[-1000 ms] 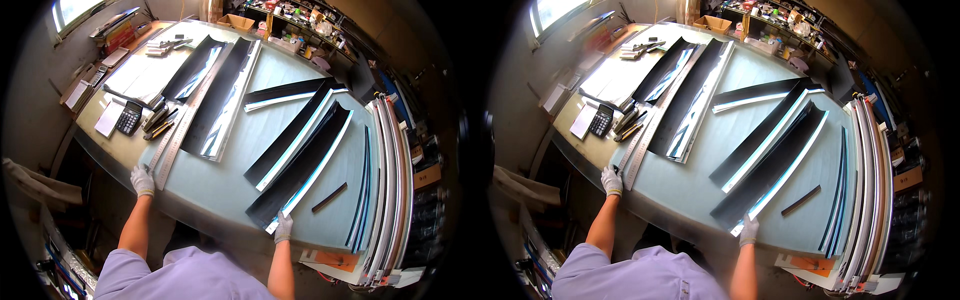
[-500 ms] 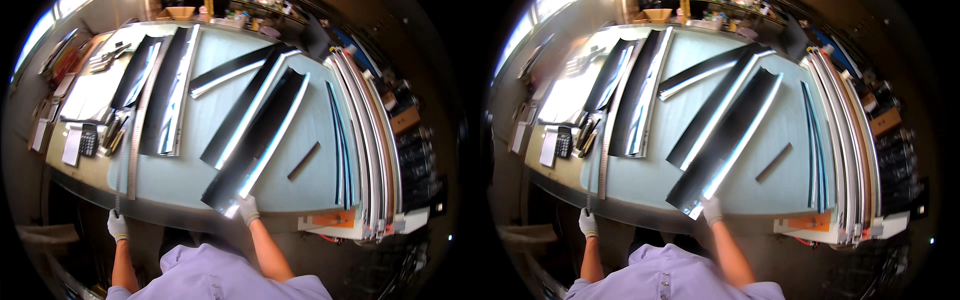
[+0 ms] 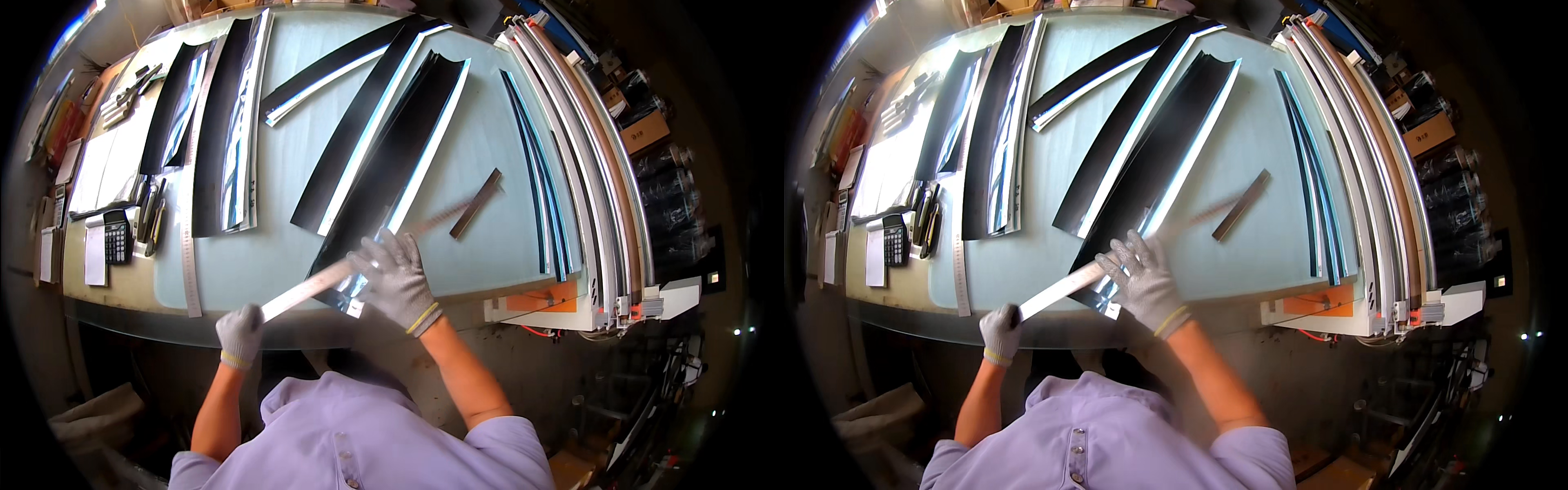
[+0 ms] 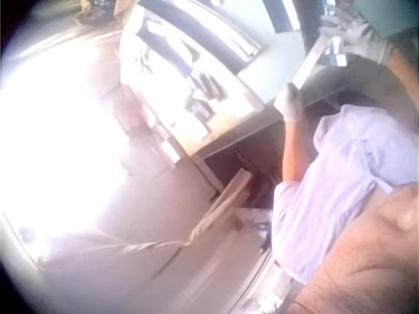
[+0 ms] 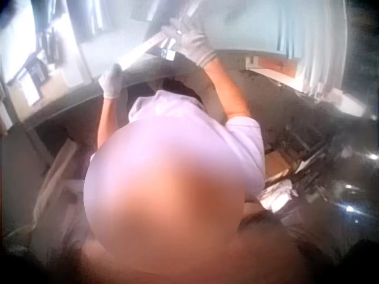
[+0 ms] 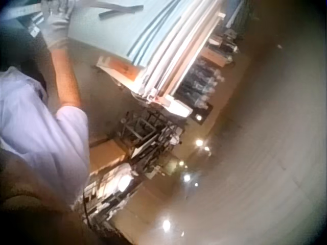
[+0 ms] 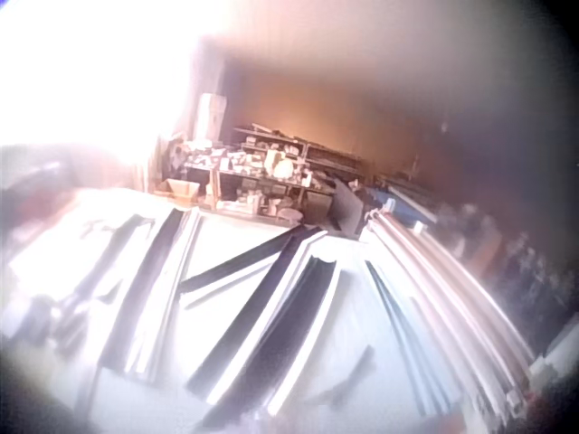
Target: The person measures several long, thin glass panels on a workbench using a metal ruler and a marker. They then retrieve a cardboard box from a nearby shelf, place the measured panels inside, and arrange them for storage or transport.
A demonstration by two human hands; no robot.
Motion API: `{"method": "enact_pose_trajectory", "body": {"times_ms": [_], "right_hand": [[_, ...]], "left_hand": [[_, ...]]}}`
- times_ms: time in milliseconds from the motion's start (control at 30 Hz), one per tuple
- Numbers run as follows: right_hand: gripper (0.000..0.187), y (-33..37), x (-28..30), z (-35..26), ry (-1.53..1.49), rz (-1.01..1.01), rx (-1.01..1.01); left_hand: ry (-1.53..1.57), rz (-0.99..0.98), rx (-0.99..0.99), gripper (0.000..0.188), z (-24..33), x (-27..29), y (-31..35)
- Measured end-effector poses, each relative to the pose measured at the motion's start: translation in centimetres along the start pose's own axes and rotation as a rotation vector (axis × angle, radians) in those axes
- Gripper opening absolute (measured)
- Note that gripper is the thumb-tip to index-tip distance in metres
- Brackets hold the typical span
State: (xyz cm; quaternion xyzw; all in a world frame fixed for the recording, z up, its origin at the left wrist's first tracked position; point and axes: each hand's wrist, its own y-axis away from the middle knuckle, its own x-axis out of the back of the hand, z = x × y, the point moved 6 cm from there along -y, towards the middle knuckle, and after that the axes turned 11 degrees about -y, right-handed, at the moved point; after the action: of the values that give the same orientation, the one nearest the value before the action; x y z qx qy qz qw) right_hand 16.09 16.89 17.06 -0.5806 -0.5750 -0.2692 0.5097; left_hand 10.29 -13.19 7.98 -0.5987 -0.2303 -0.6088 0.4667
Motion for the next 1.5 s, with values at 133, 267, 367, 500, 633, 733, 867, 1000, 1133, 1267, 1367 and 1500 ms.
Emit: {"method": "enact_pose_trajectory", "body": {"times_ms": [133,267,367,500,633,733,867,1000,1133,1267,1367,1500], "right_hand": [[0.048,4.6,-2.3,6.2,-0.411,-0.171,-0.255],[0.042,11.2,-4.1,11.9,-0.714,0.133,-0.515],[0.043,15.3,-5.2,14.3,-0.703,0.272,-0.642],[0.047,17.9,-6.7,14.8,-0.605,0.283,-0.706],[0.049,18.0,-6.5,14.6,-0.334,0.288,-0.693],[0.049,18.3,-6.9,14.7,-0.324,0.279,-0.716],[0.046,18.0,-6.9,15.0,-0.330,0.272,-0.746],[0.043,17.8,-6.6,15.1,-0.382,0.294,-0.746],[0.044,17.7,-6.5,15.3,-0.396,0.294,-0.763],[0.046,17.9,-6.8,15.7,-0.422,0.270,-0.794],[0.048,17.8,-6.8,15.8,-0.421,0.262,-0.795],[0.048,17.6,-6.8,15.9,-0.483,0.288,-0.832]], "left_hand": [[0.027,-0.082,-0.128,0.014,2.1,-2.2,-6.1],[0.076,0.225,0.072,0.050,5.3,-1.8,-9.5],[0.116,-0.059,-0.227,0.059,10.9,-4.8,-7.8],[0.062,-0.197,-0.315,0.062,13.3,-8.7,-5.9],[0.088,-0.169,-0.312,0.057,12.9,-9.5,-6.2],[0.145,-0.206,-0.290,0.050,12.6,-9.6,-7.0],[0.090,-0.248,-0.248,0.045,12.7,-10.3,-8.2],[-0.050,-0.210,-0.283,0.065,13.2,-10.8,-8.2],[-0.080,-0.248,-0.302,0.071,13.4,-11.1,-8.6],[-0.080,-0.271,-0.301,0.069,13.4,-11.3,-8.8],[-0.079,-0.250,-0.298,0.068,13.4,-11.4,-8.8],[-0.071,-0.246,-0.298,0.067,13.4,-11.5,-8.9]]}}
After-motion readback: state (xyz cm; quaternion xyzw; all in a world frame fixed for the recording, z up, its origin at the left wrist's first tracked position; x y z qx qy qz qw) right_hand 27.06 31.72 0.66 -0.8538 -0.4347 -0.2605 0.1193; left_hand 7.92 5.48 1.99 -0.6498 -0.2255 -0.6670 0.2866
